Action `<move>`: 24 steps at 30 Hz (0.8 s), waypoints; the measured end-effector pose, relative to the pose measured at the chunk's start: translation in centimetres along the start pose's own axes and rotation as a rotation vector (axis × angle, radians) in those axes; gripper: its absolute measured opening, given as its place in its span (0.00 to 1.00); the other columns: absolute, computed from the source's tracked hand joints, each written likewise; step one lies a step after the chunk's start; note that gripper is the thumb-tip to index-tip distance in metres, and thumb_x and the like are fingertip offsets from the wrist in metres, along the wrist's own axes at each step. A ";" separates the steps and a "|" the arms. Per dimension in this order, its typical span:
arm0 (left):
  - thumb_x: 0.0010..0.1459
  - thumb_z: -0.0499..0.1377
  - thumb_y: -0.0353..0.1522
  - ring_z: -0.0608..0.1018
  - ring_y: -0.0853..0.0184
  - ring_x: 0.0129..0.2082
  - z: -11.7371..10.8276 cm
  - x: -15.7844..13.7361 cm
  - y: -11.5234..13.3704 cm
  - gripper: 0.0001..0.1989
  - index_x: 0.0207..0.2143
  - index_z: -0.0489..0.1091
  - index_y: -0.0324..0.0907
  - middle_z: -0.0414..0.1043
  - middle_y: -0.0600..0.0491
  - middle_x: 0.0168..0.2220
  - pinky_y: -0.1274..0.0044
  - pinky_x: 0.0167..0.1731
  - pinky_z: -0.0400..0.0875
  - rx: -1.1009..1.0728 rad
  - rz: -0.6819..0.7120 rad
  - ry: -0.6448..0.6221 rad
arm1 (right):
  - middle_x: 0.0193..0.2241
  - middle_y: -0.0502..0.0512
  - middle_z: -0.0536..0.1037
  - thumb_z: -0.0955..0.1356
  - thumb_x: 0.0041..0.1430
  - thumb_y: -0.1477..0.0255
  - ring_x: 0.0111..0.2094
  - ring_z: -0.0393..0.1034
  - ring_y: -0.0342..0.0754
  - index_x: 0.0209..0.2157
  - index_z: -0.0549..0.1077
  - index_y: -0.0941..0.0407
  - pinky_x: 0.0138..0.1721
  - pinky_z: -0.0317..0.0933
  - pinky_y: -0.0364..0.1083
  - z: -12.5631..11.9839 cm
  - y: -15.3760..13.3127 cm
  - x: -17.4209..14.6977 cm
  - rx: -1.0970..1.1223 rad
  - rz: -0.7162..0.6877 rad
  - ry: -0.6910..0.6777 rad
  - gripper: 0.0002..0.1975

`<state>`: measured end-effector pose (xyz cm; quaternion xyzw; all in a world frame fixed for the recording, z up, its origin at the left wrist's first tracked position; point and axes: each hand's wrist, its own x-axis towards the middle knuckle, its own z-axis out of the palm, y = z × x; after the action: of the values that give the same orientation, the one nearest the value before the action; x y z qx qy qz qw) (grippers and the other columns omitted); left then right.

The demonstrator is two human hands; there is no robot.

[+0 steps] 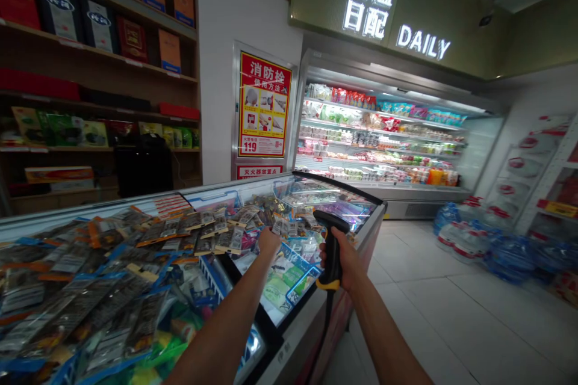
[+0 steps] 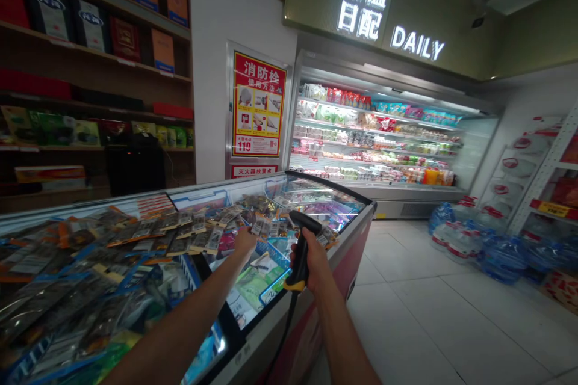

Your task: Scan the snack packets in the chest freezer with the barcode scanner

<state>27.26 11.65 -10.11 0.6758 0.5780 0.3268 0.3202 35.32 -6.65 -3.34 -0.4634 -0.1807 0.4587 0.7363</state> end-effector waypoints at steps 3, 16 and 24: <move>0.53 0.51 0.29 0.74 0.60 0.40 0.6 -0.5 1.2 0.12 0.38 0.69 0.38 0.73 0.43 0.40 0.75 0.35 0.65 0.060 0.055 -0.032 | 0.15 0.47 0.69 0.64 0.51 0.62 0.13 0.61 0.40 0.27 0.65 0.57 0.13 0.56 0.39 -0.3 -0.3 -0.1 -0.003 0.003 0.019 0.11; 0.49 0.53 0.25 0.67 0.57 0.49 2.1 -2.5 2.5 0.11 0.37 0.67 0.37 0.67 0.40 0.46 0.70 0.46 0.58 0.110 0.264 -0.051 | 0.14 0.47 0.68 0.65 0.49 0.61 0.13 0.61 0.40 0.28 0.66 0.57 0.13 0.56 0.39 -0.5 -0.1 0.1 -0.008 -0.002 0.018 0.13; 0.53 0.49 0.28 0.63 0.56 0.51 -5.8 -2.2 -1.8 0.15 0.44 0.63 0.36 0.62 0.40 0.51 0.64 0.48 0.55 0.480 0.323 0.211 | 0.14 0.48 0.68 0.64 0.50 0.61 0.13 0.61 0.40 0.27 0.66 0.57 0.12 0.56 0.39 1.8 1.7 -0.2 -0.065 0.017 -0.034 0.13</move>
<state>21.24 9.99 -8.32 0.7775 0.5538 0.2961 0.0332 33.14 -5.61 -3.80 -0.4806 -0.2039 0.4666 0.7139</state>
